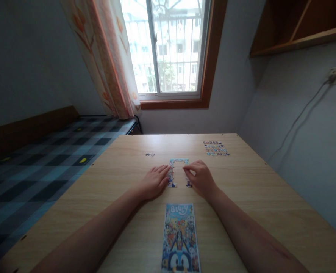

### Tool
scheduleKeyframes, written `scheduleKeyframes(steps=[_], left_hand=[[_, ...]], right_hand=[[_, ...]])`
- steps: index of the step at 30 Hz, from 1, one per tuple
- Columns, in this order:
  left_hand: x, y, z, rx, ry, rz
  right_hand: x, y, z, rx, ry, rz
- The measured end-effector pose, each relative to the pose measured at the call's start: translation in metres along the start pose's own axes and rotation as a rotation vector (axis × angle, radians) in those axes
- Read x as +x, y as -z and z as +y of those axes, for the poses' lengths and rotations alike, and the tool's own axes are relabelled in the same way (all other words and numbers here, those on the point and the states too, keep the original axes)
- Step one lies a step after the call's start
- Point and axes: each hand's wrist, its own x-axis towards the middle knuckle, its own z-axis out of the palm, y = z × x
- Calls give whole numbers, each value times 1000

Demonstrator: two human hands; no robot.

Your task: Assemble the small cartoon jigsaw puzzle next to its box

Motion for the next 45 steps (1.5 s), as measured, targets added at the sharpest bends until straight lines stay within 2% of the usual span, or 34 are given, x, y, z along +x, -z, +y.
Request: scheduleKeyframes(steps=[3, 6, 9, 13, 18, 21, 26, 30, 39, 45], left_hand=[[7, 2, -13, 26, 84, 132], [13, 2, -36, 93, 295, 224], [15, 4, -61, 112, 425, 224], [17, 6, -80, 141, 458, 169], [22, 6, -75, 195, 462, 71], [22, 10, -68, 196, 454, 50], [12, 24, -53, 286, 480, 117], [4, 38, -44, 339, 534, 31], [-8, 67, -56, 331, 652, -83], [-11, 75, -56, 321, 664, -136]], right_hand=[[-1, -3, 7, 68, -167, 103], [-1, -4, 13, 123, -284, 184], [0, -3, 17, 160, -364, 253], [2, -4, 18, 205, -438, 302], [2, -9, 16, 262, -437, 267], [2, -11, 17, 275, -419, 270], [1, -10, 18, 281, -392, 283], [2, -9, 17, 276, -378, 284], [1, -7, 11, 233, -335, 241], [-1, -6, 6, 178, -238, 185]])
